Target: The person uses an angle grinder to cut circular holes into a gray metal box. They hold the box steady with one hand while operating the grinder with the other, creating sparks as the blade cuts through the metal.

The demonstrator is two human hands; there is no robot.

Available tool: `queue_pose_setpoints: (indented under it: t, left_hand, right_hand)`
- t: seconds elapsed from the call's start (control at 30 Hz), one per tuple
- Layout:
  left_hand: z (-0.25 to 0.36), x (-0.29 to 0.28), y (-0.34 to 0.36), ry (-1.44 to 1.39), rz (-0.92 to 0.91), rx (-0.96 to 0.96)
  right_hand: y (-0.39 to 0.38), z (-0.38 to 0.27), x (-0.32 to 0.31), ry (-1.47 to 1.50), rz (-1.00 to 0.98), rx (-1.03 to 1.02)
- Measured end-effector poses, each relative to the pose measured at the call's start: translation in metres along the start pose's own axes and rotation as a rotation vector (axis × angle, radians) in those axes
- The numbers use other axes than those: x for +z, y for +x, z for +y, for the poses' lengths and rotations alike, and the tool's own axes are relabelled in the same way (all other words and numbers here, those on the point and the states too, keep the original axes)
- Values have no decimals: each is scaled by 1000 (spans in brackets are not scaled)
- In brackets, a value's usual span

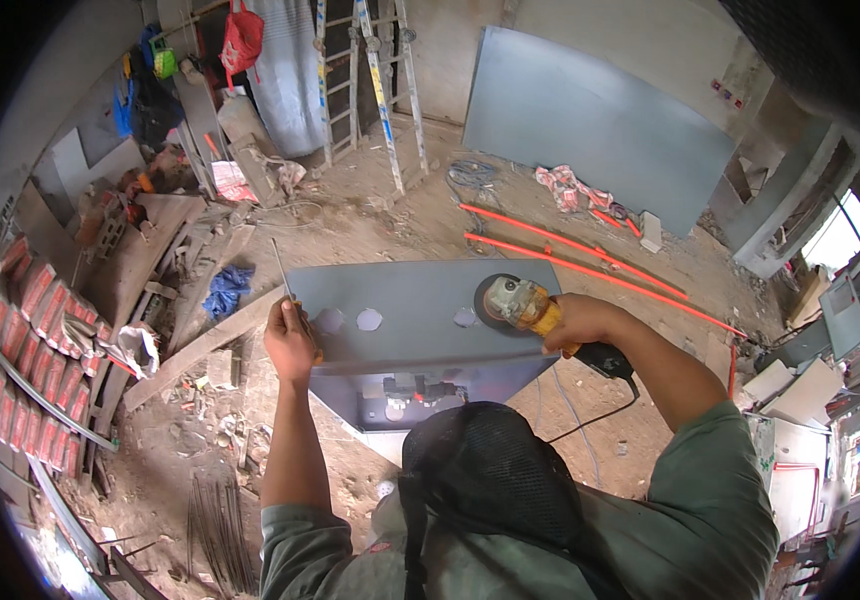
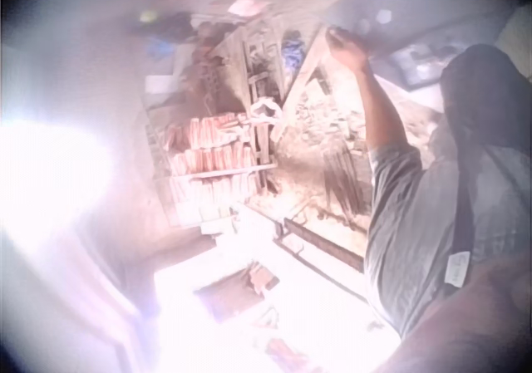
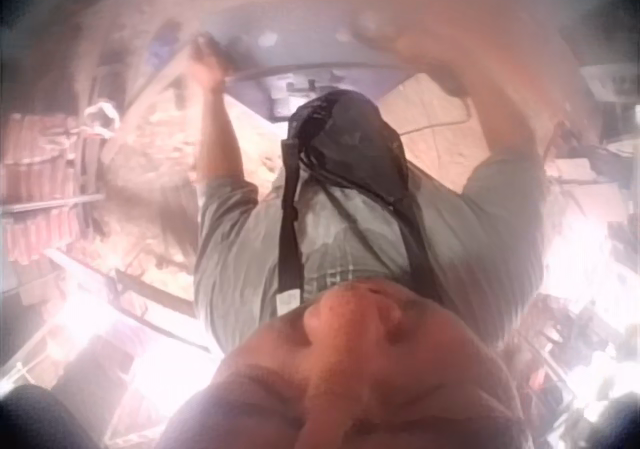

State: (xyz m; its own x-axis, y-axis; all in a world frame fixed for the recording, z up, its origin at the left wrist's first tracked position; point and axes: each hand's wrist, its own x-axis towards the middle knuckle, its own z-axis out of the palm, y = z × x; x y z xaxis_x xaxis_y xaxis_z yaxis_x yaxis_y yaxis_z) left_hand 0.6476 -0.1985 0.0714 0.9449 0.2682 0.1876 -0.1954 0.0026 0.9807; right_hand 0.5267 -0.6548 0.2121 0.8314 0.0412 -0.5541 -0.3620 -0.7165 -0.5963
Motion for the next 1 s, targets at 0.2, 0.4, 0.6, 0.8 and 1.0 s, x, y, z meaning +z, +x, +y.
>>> queue_pose_setpoints:
  t: [0.2,0.4,0.6,0.8,1.0]
  left_hand:
    - [3,4,-4,78,72,84]
    - [2,5,-3,52,52,56]
    - [9,2,-5,80,31,60]
    - [16,-2,-4,96,-21,-19]
    - [7,1,-1,136,10,106]
  right_hand:
    - [-7,-1,8,71,34,75]
    - [-11,-18,22,90,22,146]
    - [-16,-46,36,45,48,191]
    - [-18,-49,44,70,72,205]
    - [-20,-45,48,136,51,206]
